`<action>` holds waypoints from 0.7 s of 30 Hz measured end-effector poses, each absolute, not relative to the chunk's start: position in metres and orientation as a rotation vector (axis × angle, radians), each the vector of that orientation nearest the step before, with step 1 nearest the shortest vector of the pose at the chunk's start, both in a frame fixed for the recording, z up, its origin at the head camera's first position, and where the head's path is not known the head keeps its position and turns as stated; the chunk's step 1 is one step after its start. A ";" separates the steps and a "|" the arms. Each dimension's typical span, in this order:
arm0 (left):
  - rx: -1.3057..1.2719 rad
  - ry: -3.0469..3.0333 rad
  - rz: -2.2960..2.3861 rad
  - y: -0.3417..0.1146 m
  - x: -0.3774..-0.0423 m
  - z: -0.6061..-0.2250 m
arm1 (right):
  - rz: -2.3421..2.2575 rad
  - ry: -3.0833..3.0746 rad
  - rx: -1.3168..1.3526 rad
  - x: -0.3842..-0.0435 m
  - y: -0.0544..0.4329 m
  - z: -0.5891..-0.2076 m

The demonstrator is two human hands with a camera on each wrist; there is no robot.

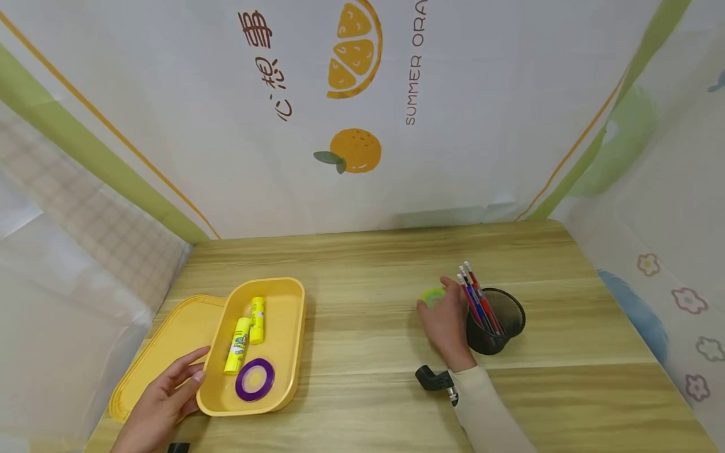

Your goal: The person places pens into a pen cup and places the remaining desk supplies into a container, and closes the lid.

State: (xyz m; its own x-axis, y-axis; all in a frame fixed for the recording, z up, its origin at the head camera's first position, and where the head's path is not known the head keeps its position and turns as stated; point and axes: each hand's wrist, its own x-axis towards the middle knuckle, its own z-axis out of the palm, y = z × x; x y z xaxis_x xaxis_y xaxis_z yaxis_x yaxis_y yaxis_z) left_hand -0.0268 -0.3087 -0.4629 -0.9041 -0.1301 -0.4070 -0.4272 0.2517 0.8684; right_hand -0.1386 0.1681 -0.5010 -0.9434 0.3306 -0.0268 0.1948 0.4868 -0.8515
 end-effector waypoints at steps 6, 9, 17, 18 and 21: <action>-0.512 2.281 1.709 -0.309 -0.025 -0.463 | 1.400 -2.681 -0.357 -0.138 0.168 -0.504; -0.509 2.285 1.713 -0.309 -0.025 -0.463 | 1.354 -2.731 -0.327 -0.136 0.166 -0.504; -0.507 2.283 1.721 -0.309 -0.025 -0.463 | 1.271 -2.771 -0.286 -0.135 0.165 -0.504; -0.508 2.281 1.720 -0.309 -0.025 -0.463 | 1.271 -2.771 -0.285 -0.135 0.166 -0.504; -0.518 2.275 1.717 -0.310 -0.025 -0.464 | 1.285 -2.772 -0.276 -0.135 0.167 -0.503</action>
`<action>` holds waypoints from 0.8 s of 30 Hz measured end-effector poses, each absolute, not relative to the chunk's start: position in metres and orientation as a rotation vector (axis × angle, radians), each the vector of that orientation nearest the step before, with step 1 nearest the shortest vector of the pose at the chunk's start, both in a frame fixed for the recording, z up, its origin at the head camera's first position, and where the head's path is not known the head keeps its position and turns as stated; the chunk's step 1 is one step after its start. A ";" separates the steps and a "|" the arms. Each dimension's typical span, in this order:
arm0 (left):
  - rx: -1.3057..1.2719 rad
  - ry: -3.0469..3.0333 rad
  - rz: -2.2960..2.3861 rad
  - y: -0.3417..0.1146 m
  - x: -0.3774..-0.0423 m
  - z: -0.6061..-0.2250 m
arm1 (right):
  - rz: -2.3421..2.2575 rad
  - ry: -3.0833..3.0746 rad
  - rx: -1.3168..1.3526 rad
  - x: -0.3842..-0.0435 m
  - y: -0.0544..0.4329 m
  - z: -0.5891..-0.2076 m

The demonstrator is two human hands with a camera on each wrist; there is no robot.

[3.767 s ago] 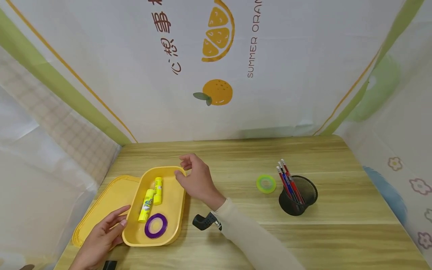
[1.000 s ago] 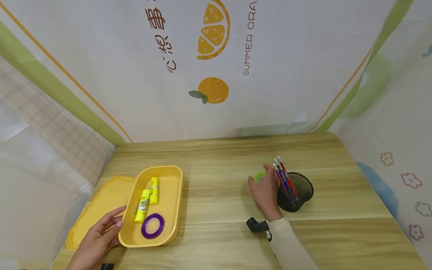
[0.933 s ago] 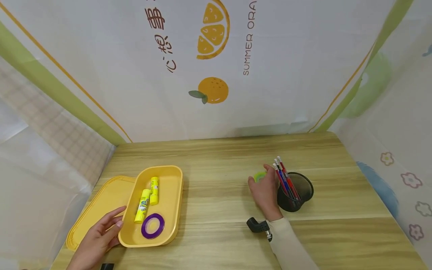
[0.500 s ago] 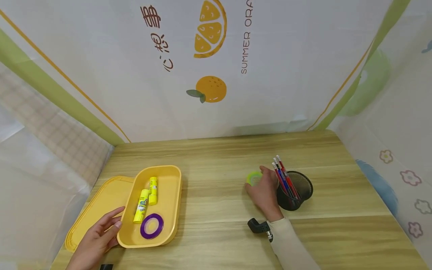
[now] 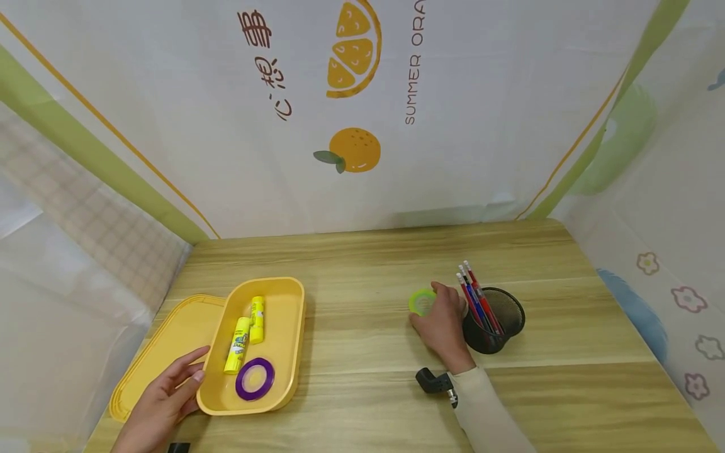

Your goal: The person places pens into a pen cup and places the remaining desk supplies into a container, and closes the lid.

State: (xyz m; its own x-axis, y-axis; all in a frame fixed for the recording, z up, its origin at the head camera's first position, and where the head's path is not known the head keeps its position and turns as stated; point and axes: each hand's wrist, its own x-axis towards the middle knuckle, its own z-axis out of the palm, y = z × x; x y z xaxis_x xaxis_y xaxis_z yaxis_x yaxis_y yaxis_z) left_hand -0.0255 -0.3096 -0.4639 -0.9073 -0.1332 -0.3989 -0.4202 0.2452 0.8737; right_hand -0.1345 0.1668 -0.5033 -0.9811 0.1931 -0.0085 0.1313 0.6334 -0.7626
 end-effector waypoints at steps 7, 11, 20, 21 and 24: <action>-0.546 2.255 1.710 -0.309 -0.027 -0.464 | 1.323 -2.782 -0.244 -0.134 0.172 -0.503; -0.552 2.252 1.712 -0.309 -0.027 -0.464 | 1.347 -2.779 -0.245 -0.136 0.175 -0.501; -0.516 2.277 1.723 -0.308 -0.025 -0.462 | 1.389 -2.776 -0.245 -0.139 0.177 -0.498; -0.516 2.280 1.719 -0.308 -0.025 -0.462 | 1.394 -2.776 -0.244 -0.140 0.177 -0.497; -0.521 2.281 1.709 -0.309 -0.026 -0.463 | 1.392 -2.778 -0.240 -0.142 0.178 -0.495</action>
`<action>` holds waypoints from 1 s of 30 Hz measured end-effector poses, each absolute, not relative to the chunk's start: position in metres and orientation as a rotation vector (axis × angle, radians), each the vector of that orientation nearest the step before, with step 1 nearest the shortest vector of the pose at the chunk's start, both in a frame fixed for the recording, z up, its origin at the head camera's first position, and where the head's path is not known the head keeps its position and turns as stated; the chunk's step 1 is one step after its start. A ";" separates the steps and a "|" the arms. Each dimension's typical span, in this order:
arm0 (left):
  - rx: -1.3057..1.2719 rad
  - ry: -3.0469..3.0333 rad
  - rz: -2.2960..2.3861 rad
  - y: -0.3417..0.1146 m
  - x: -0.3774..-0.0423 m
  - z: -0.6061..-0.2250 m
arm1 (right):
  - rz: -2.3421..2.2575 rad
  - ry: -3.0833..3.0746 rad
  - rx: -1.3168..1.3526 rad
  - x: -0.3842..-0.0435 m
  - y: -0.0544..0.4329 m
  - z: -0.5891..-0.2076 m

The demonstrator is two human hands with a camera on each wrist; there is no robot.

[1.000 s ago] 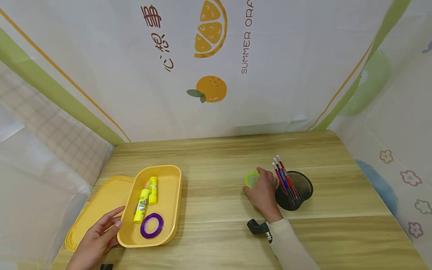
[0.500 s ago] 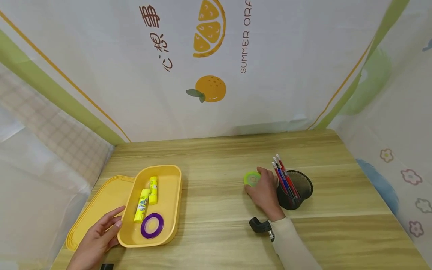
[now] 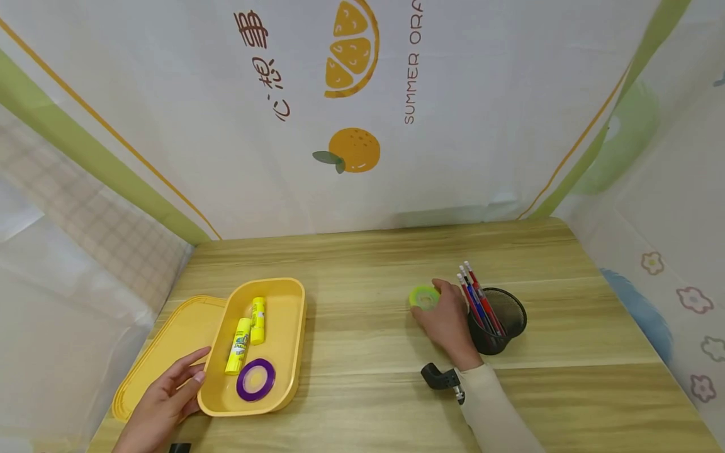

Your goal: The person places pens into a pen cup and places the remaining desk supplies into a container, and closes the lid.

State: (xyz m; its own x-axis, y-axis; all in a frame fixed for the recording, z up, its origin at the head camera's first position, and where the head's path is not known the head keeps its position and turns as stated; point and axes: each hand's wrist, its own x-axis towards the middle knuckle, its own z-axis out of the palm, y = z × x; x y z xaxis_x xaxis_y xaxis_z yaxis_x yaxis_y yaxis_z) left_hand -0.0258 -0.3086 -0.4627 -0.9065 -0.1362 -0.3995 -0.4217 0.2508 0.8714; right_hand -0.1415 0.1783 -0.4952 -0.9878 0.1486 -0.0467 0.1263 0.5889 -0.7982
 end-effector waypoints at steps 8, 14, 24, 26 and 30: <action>-0.543 2.265 1.705 -0.309 -0.026 -0.463 | 1.409 -2.777 -0.237 -0.142 0.177 -0.489; -0.549 2.261 1.716 -0.308 -0.026 -0.462 | 1.421 -2.763 -0.232 -0.143 0.175 -0.487; -0.553 2.273 1.723 -0.305 -0.025 -0.459 | 1.413 -2.738 -0.207 -0.142 0.169 -0.478; -0.549 2.274 1.728 -0.304 -0.024 -0.458 | 1.427 -2.727 -0.193 -0.141 0.166 -0.475; -0.541 2.270 1.745 -0.305 -0.024 -0.458 | 1.441 -2.708 -0.179 -0.139 0.161 -0.467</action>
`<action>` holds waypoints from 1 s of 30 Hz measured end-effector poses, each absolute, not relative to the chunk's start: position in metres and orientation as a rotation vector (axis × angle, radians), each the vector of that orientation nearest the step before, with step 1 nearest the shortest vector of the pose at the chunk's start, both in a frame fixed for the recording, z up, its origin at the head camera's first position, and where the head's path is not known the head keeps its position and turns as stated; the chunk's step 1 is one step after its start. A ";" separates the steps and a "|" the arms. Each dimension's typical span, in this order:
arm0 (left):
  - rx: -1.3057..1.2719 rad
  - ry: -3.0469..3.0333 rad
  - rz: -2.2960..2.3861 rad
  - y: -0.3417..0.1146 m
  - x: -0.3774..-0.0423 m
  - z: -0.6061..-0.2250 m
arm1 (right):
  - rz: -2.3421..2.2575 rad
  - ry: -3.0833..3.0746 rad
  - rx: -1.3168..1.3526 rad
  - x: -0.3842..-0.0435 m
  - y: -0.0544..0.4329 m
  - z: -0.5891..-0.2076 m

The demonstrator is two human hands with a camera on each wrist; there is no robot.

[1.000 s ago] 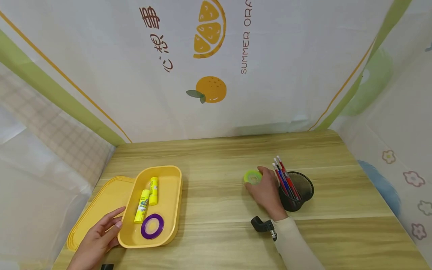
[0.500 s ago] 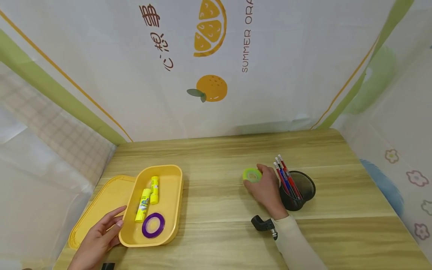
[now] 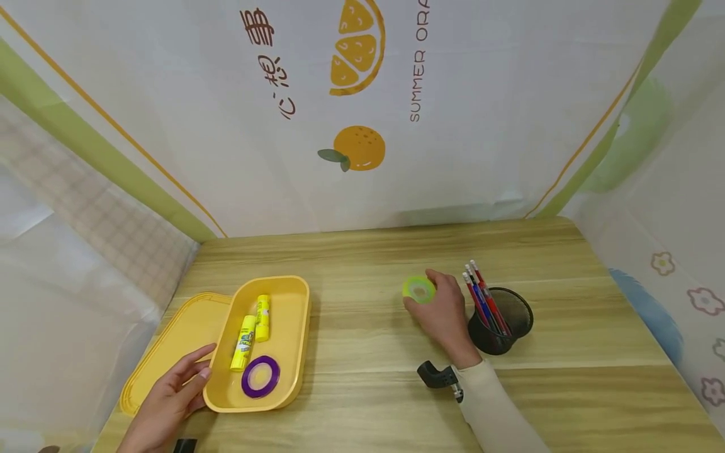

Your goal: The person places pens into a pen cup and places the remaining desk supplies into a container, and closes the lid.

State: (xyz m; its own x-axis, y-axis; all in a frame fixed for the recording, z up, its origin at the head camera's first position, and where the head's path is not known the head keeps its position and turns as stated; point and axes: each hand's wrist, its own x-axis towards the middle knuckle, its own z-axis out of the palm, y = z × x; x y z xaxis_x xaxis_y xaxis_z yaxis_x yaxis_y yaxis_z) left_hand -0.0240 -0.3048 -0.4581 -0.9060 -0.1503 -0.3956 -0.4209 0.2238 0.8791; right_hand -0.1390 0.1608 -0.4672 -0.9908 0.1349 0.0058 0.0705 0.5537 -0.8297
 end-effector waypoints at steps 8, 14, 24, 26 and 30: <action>-0.534 2.266 1.760 -0.306 -0.024 -0.460 | 1.469 -2.674 -0.146 -0.138 0.150 -0.455; -0.527 2.267 1.763 -0.306 -0.024 -0.460 | 1.519 -2.644 -0.106 -0.137 0.138 -0.449; -0.533 2.274 1.750 -0.306 -0.024 -0.460 | 1.505 -2.596 0.008 -0.136 0.118 -0.443; -0.531 2.275 1.749 -0.306 -0.024 -0.460 | 1.504 -2.595 0.024 -0.135 0.114 -0.442; -0.527 2.278 1.749 -0.305 -0.024 -0.460 | 1.521 -2.583 0.059 -0.133 0.107 -0.440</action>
State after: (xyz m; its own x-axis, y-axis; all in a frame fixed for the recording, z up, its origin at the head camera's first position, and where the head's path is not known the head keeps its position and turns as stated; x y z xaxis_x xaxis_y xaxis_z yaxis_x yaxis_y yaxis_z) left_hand -0.0238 -0.3053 -0.4595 -0.9111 -0.1467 -0.3852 -0.4100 0.2269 0.8834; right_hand -0.1335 0.1068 -0.4398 -0.9889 0.0389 0.1431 -0.1062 0.4873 -0.8668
